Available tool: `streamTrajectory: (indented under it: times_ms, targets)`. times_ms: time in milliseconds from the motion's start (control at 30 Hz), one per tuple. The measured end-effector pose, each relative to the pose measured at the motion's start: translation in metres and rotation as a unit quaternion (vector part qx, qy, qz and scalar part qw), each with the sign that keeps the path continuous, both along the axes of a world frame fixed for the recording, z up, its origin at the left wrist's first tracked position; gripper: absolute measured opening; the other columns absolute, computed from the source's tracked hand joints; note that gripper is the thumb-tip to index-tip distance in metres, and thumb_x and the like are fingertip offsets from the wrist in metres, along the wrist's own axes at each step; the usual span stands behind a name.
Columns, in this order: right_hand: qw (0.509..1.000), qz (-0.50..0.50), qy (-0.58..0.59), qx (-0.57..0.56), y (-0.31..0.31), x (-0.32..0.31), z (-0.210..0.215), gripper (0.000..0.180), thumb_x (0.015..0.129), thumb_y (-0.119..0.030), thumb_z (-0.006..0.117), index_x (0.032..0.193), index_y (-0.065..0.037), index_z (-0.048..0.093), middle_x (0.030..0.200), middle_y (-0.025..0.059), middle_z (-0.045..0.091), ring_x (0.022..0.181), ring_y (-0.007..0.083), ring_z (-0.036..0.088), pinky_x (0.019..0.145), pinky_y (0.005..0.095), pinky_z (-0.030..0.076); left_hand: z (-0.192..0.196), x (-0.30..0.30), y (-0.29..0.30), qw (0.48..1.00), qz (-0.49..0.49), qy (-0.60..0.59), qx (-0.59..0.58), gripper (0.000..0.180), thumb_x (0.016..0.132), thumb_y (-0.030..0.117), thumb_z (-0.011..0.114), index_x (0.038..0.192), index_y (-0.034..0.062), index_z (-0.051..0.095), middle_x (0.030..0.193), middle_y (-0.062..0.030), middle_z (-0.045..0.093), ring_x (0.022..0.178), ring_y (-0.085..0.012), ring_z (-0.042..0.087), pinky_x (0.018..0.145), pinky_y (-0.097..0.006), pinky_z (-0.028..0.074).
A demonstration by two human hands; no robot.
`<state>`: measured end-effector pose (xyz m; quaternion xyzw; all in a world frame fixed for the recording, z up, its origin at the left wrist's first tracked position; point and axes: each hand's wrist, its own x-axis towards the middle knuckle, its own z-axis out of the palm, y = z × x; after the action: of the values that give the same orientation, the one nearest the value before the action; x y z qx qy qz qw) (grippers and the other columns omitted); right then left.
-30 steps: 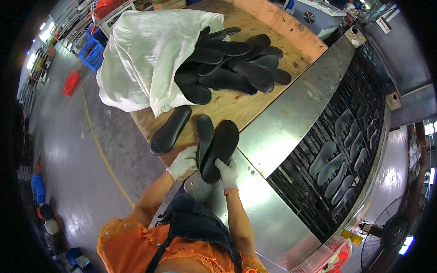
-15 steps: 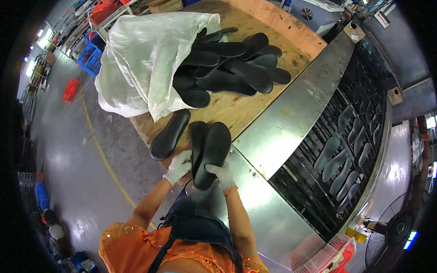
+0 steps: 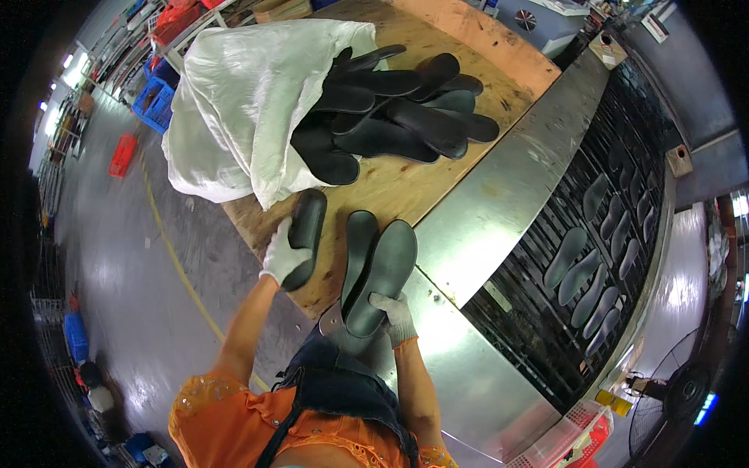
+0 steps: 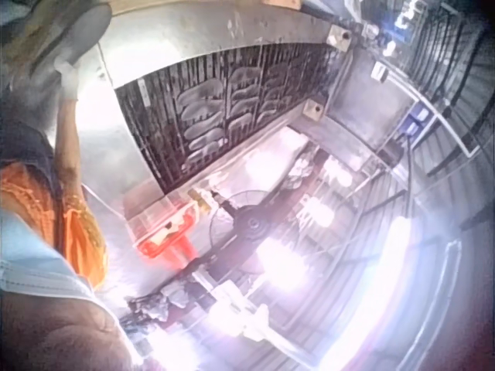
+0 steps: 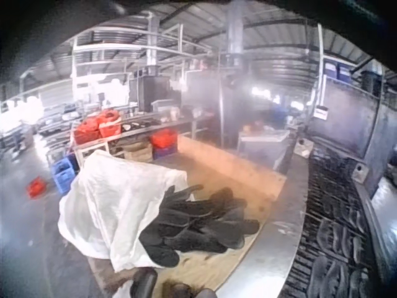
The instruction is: The person takes black slippers from a large white sack and places them onto a moving conveyor belt. They arrange the slippers in pairs on the belt, ensuring they are aligned correctly as the belt moves them away. The person repeatedly reaches into the sack to retrieve more slippers and continues the process throughout the clip.
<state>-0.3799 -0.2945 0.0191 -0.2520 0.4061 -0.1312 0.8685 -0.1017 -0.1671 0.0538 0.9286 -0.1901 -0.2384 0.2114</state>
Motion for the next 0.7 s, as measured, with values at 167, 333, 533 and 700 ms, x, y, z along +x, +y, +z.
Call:
streamTrajectory:
  times_ms: [167, 333, 533, 700]
  targets:
    - [1.0, -0.021, -0.013, 0.003, 0.003, -0.004, -0.007, 0.046, 0.077, -0.002, 0.082, 0.119, 0.006, 0.063, 0.106, 0.012, 0.072, 0.09, 0.0244, 0.071, 0.083, 0.0388, 0.059, -0.002, -0.052, -0.005, 0.961, 0.05, 0.216, -0.167, 0.062, 0.069, 0.021, 0.082, 0.121, -0.0052, 0.06, 0.117, -0.0224, 0.066, 0.111, -0.0285, 0.064, 0.096, -0.039, 0.049]
    - [1.0, -0.006, -0.007, -0.016, 0.009, -0.007, 0.002, 0.047, 0.075, -0.002, 0.082, 0.118, 0.005, 0.064, 0.107, 0.0115, 0.072, 0.092, 0.0242, 0.071, 0.084, 0.0379, 0.058, -0.068, -0.101, 0.013, 0.969, -0.062, 0.055, -0.231, 0.056, 0.082, 0.018, 0.069, 0.131, -0.0043, 0.054, 0.123, -0.0248, 0.066, 0.118, -0.0355, 0.063, 0.101, -0.039, 0.047]
    - [0.998, -0.039, -0.037, -0.018, 0.003, -0.038, 0.029, 0.046, 0.074, -0.001, 0.081, 0.116, 0.004, 0.065, 0.102, 0.0113, 0.073, 0.087, 0.0236, 0.072, 0.08, 0.038, 0.06, -0.044, -0.131, -0.023, 0.961, -0.106, 0.149, -0.205, 0.042, 0.096, 0.014, 0.053, 0.137, 0.0045, 0.057, 0.129, -0.0224, 0.064, 0.125, -0.0373, 0.059, 0.104, -0.039, 0.046]
    - [0.994, -0.107, -0.007, -0.011, -0.012, -0.068, 0.019, 0.04, 0.075, 0.003, 0.076, 0.113, 0.004, 0.066, 0.096, 0.0109, 0.073, 0.081, 0.023, 0.072, 0.074, 0.0362, 0.061, -0.025, -0.161, -0.057, 0.952, -0.094, 0.188, -0.223, 0.033, 0.099, 0.018, 0.051, 0.124, 0.0028, 0.066, 0.118, -0.0233, 0.068, 0.117, -0.04, 0.061, 0.1, -0.041, 0.048]
